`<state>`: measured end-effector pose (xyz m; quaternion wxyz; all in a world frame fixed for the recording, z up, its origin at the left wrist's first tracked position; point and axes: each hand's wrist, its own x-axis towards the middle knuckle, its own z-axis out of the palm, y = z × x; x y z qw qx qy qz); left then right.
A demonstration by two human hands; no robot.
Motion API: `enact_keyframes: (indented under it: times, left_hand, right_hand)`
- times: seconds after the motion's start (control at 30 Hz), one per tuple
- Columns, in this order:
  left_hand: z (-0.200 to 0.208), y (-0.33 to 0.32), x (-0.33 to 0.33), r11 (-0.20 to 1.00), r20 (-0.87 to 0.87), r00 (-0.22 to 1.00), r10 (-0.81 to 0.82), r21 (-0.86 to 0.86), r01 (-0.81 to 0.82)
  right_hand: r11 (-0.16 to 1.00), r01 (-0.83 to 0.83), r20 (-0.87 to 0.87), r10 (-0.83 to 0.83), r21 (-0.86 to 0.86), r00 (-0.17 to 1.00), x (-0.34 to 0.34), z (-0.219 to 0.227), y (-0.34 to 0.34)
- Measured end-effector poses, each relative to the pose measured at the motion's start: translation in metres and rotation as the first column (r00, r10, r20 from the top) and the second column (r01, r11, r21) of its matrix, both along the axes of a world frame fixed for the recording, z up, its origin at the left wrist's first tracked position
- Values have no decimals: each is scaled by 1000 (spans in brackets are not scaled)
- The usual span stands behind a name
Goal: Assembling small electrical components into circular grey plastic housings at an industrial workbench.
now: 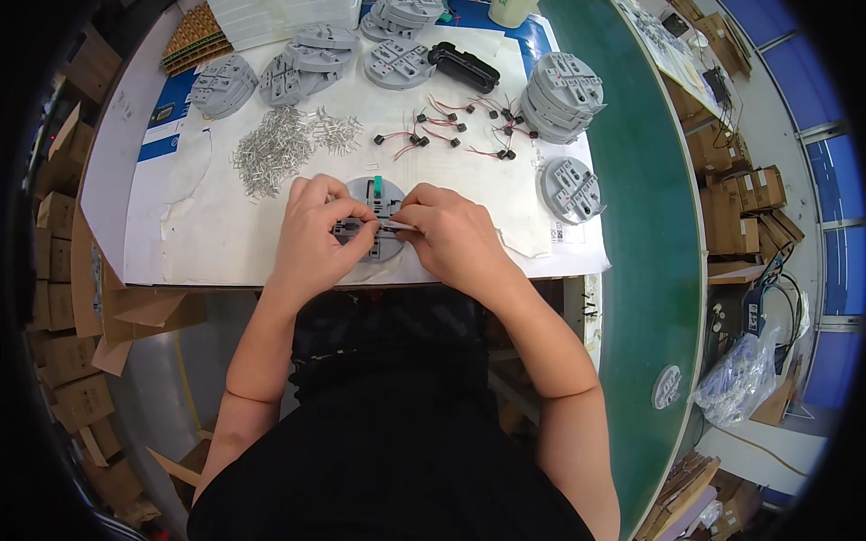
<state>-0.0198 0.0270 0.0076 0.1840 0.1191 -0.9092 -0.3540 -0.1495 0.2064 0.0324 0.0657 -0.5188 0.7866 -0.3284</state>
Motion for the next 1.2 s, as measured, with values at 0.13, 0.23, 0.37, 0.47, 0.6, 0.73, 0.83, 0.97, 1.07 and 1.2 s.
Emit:
enact_keyframes:
  times: [0.13, 0.23, 0.37, 0.47, 0.6, 0.73, 0.83, 0.97, 1.07, 1.2]
  left_hand:
    - [-11, -1, 1, 999, -99, 995, -22, -32, 19]
    - [-11, -2, 4, 985, -120, 987, -110, 123, 125]
    - [-19, -5, 7, 981, -133, 977, -165, 78, 176]
    - [-21, -7, 9, 985, -135, 976, -169, 9, 172]
    - [-18, -6, 9, 986, -118, 981, -156, 35, 161]
    - [-17, -6, 9, 987, -108, 985, -134, 78, 143]
    - [-21, -7, 7, 987, -112, 986, -127, 85, 137]
    - [-16, -3, 5, 994, -106, 989, -104, 32, 108]
    - [0, 5, 0, 997, -101, 994, -46, -69, 39]
    - [20, 3, -8, 974, 177, 975, -134, -159, 163]
  right_hand:
    - [990, -13, -129, 31, 140, 991, 2, 5, -7]
    - [960, 13, -230, 54, 280, 972, 5, 13, -11]
    - [934, -21, -260, 120, 356, 958, 8, 18, -9]
    - [980, -8, 13, 11, -201, 1000, -2, 2, -6]
    - [835, 319, 771, 180, -449, 611, -1, 1, -9]
    - [745, 280, 631, 234, -605, 740, 14, -4, -47]
    - [773, 192, 562, 244, -605, 790, 13, -17, -51]
    - [824, 87, 422, 194, -560, 885, 12, -29, -51]
    - [843, 41, 398, 209, -536, 893, 13, -24, -50]
    - [777, 315, 792, 356, -546, 496, 17, 21, -36]
